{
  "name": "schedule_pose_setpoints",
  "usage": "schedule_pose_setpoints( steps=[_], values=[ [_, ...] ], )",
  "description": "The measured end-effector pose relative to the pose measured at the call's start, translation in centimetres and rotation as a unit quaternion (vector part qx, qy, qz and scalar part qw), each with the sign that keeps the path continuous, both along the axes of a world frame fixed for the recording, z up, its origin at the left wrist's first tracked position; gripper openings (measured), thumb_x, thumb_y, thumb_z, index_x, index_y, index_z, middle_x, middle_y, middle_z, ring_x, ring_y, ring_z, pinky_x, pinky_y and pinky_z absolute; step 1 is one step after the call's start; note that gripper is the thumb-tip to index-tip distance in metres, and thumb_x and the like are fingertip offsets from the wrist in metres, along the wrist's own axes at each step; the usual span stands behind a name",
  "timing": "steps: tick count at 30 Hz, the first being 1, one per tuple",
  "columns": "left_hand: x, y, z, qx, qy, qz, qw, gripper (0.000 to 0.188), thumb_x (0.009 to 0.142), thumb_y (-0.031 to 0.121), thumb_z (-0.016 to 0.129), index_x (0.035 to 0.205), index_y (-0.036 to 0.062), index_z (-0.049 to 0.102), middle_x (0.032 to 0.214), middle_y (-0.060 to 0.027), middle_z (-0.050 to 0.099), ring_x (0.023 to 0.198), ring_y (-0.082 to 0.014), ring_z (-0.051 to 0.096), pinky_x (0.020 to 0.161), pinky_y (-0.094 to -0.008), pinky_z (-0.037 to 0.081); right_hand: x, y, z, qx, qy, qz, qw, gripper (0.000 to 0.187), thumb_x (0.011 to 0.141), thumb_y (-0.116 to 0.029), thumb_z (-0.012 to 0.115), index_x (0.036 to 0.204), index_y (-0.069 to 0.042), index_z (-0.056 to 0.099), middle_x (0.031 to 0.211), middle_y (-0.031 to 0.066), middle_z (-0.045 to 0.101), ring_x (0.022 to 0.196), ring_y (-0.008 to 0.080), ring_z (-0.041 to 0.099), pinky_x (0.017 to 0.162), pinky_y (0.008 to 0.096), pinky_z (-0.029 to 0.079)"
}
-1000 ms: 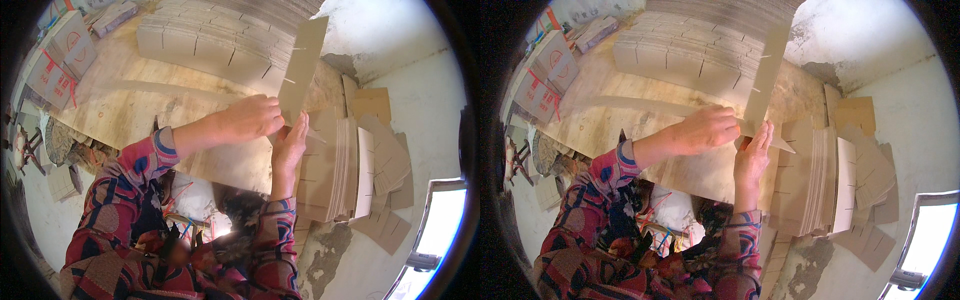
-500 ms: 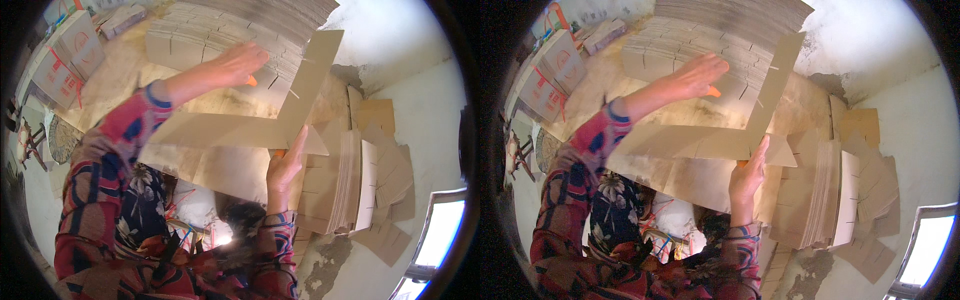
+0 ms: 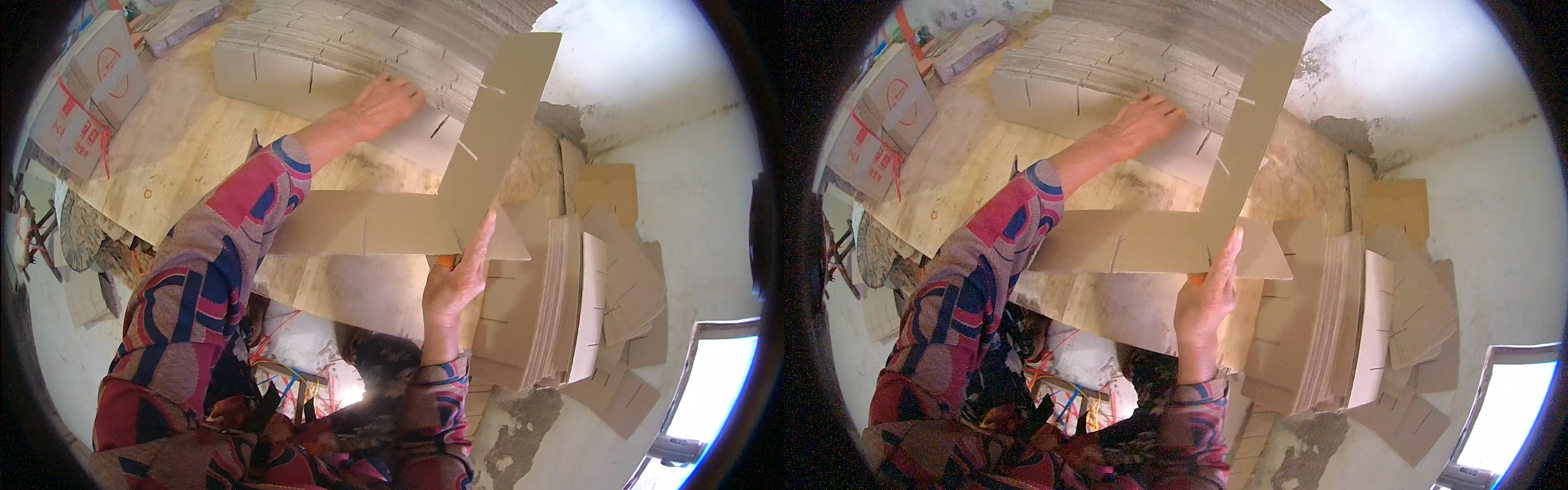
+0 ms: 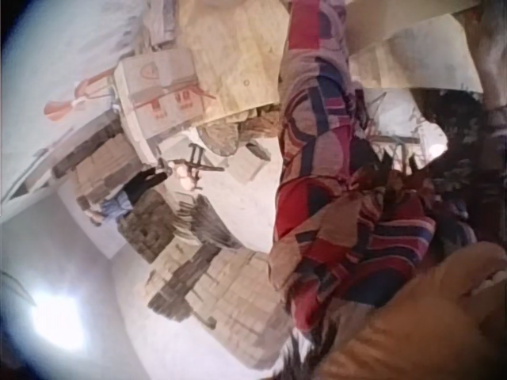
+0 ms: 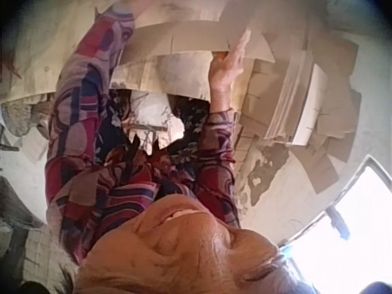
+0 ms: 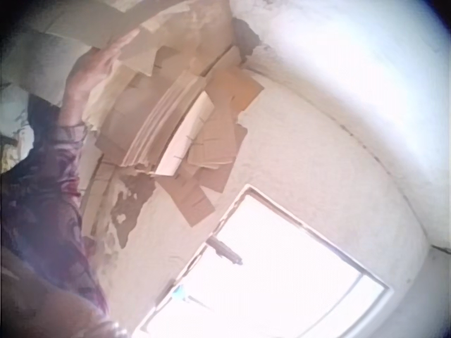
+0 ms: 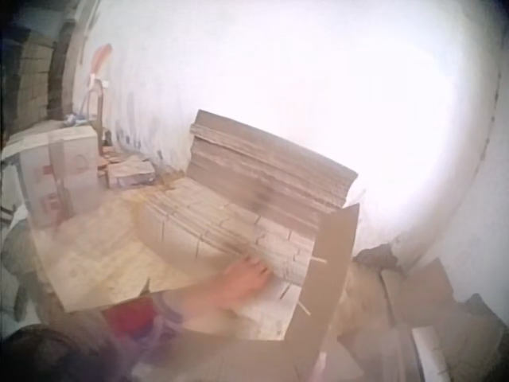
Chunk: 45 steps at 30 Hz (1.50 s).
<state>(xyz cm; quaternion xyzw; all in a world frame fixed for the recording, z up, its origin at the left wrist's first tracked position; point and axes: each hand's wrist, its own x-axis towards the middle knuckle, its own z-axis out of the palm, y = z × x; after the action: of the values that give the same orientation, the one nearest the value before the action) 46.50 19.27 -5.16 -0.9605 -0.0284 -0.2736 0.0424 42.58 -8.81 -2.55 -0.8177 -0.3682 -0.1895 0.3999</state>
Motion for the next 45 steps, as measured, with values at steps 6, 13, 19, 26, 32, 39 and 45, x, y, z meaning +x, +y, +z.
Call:
schedule_pose_setpoints(
  steps=[6,13,19,26,32,39,45],
  values=[
    [-1.5,-1.5,1.5,-0.091,0.023,-0.040,0.995,0.009,0.073,0.010,0.059,0.081,0.0087,0.056,0.078,-0.0093,0.056,0.085,-0.0266,0.057,0.069,-0.0384,0.048,-0.1,-0.2,0.3,0.000,0.004,0.014,1.000,0.076,0.073,0.017,0.053,0.143,-0.005,0.031,0.134,0.0229,0.047,0.115,0.0349,0.055,0.091,0.0374,0.048],
    [-2.4,-3.8,3.5,-0.108,-0.103,-0.162,0.975,0.011,0.066,-0.002,0.060,0.070,0.0077,0.056,0.068,-0.0099,0.058,0.070,-0.0290,0.057,0.060,-0.0408,0.048,-0.7,-0.6,0.7,-0.024,0.033,0.014,0.999,0.080,0.069,0.020,0.049,0.143,-0.004,0.031,0.135,0.0234,0.045,0.118,0.0352,0.053,0.093,0.0365,0.047],
    [-3.6,-6.1,5.7,-0.105,-0.076,-0.190,0.973,0.016,0.064,-0.001,0.062,0.067,0.0073,0.049,0.065,-0.0081,0.055,0.071,-0.0271,0.056,0.057,-0.0409,0.045,-0.5,-1.2,0.4,-0.046,0.064,0.006,0.997,0.078,0.071,0.020,0.047,0.143,-0.004,0.030,0.132,0.0235,0.049,0.112,0.0339,0.057,0.090,0.0358,0.049],
    [-5.8,-8.0,7.6,-0.332,-0.016,-0.216,0.918,0.018,0.070,0.011,0.070,0.075,0.0062,0.054,0.068,-0.0083,0.053,0.070,-0.0253,0.054,0.059,-0.0368,0.044,-0.7,-1.4,0.4,-0.065,0.099,-0.032,0.992,0.074,0.076,0.017,0.046,0.144,-0.009,0.031,0.126,0.0242,0.053,0.104,0.0342,0.060,0.084,0.0368,0.051],
    [-7.9,-3.2,16.9,-0.366,0.206,-0.057,0.906,0.033,0.076,0.019,0.072,0.097,0.0000,0.056,0.077,-0.0077,0.054,0.076,-0.0210,0.053,0.071,-0.0322,0.044,-1.3,-2.5,0.6,-0.063,0.078,-0.045,0.994,0.077,0.074,0.017,0.048,0.144,-0.009,0.030,0.127,0.0235,0.052,0.105,0.0345,0.060,0.084,0.0366,0.051],
    [-1.9,-1.5,5.8,-0.091,0.074,0.013,0.993,0.055,0.062,0.019,0.082,0.104,0.0005,0.051,0.100,-0.0141,0.055,0.102,-0.0295,0.050,0.086,-0.0409,0.041,-1.9,-2.1,-0.2,-0.072,0.087,0.010,0.994,0.079,0.074,0.018,0.051,0.145,-0.009,0.029,0.128,0.0243,0.051,0.106,0.0343,0.060,0.083,0.0344,0.051],
    [0.2,-0.4,1.0,-0.074,0.089,0.053,0.992,0.040,0.073,0.010,0.069,0.106,0.0025,0.048,0.103,-0.0141,0.054,0.106,-0.0301,0.049,0.093,-0.0472,0.039,-2.1,-2.2,-0.1,-0.103,0.078,0.012,0.992,0.081,0.072,0.019,0.053,0.144,-0.008,0.029,0.126,0.0246,0.052,0.102,0.0365,0.061,0.078,0.0365,0.053]
  ],
)
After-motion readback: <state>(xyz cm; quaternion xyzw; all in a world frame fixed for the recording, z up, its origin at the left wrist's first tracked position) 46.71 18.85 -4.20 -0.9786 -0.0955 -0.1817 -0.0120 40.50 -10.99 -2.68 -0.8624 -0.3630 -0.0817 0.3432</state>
